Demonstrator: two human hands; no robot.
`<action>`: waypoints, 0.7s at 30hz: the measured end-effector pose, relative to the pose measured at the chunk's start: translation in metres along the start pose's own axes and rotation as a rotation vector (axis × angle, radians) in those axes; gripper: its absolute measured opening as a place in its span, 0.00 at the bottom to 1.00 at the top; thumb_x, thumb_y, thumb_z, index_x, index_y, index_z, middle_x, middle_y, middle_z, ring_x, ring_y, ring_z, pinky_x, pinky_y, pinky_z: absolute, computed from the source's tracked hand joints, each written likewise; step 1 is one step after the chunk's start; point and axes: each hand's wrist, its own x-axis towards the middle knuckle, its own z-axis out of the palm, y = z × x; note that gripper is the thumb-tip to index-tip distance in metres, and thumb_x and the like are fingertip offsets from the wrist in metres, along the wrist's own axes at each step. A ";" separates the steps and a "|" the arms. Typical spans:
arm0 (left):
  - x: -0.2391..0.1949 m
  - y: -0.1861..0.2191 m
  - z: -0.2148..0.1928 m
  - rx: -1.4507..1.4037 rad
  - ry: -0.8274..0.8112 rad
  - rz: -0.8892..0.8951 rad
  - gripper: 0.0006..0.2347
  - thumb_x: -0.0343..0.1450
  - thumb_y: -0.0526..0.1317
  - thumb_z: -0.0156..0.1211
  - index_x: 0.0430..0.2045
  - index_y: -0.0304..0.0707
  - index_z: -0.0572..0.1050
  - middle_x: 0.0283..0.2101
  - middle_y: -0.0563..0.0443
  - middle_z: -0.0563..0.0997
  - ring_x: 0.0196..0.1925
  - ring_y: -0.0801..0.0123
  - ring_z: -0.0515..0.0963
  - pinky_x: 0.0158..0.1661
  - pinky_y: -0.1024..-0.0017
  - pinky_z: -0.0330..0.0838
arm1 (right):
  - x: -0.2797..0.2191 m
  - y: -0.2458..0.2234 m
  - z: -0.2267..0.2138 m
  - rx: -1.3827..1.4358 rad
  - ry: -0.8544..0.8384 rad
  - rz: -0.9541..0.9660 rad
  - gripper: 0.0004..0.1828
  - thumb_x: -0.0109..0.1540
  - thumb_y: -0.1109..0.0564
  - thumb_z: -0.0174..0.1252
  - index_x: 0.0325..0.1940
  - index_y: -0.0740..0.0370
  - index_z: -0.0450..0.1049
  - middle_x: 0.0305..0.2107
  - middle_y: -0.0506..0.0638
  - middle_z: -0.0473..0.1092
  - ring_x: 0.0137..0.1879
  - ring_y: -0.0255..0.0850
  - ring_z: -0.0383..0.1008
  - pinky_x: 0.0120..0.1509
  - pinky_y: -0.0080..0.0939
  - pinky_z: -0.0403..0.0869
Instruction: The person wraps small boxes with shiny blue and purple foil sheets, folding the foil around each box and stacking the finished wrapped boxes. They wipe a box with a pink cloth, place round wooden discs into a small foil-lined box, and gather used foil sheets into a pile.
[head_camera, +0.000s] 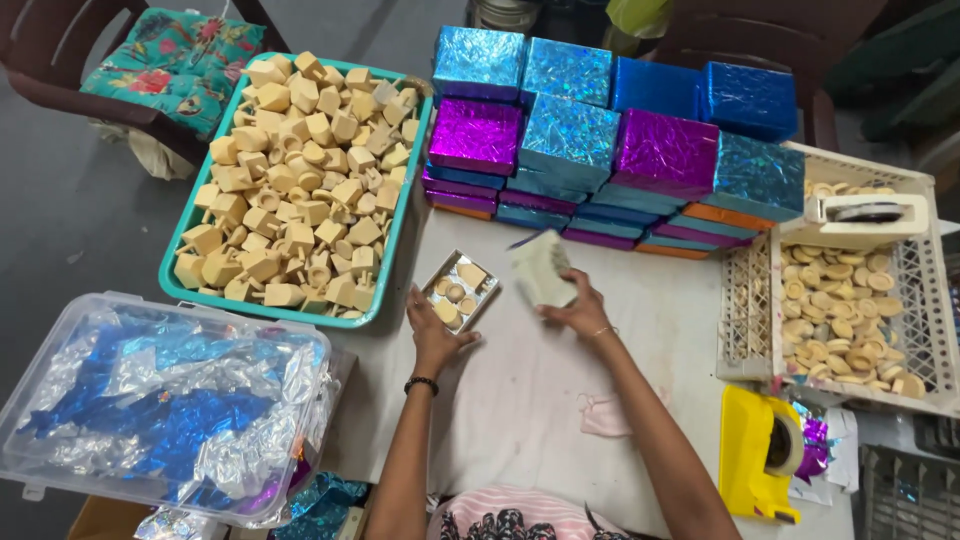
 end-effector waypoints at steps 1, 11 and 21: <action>0.000 -0.001 0.000 -0.096 0.043 -0.015 0.68 0.43 0.46 0.87 0.71 0.37 0.31 0.72 0.23 0.48 0.73 0.32 0.54 0.66 0.54 0.54 | 0.003 -0.010 0.005 -0.215 -0.006 -0.157 0.54 0.43 0.36 0.74 0.68 0.50 0.58 0.65 0.58 0.61 0.69 0.56 0.63 0.71 0.52 0.65; 0.009 0.040 -0.020 -0.212 -0.418 0.052 0.67 0.43 0.39 0.84 0.73 0.48 0.33 0.71 0.35 0.58 0.71 0.43 0.63 0.65 0.55 0.57 | 0.010 -0.058 -0.016 -0.726 -0.492 -0.658 0.55 0.35 0.60 0.79 0.62 0.52 0.60 0.75 0.53 0.47 0.81 0.59 0.39 0.82 0.52 0.50; -0.003 0.061 0.066 -0.297 -0.675 0.285 0.64 0.46 0.41 0.84 0.75 0.47 0.36 0.74 0.35 0.56 0.73 0.43 0.63 0.70 0.59 0.63 | -0.042 -0.033 -0.065 -0.959 -0.423 -0.411 0.53 0.38 0.57 0.81 0.62 0.46 0.60 0.75 0.43 0.48 0.81 0.61 0.37 0.80 0.56 0.49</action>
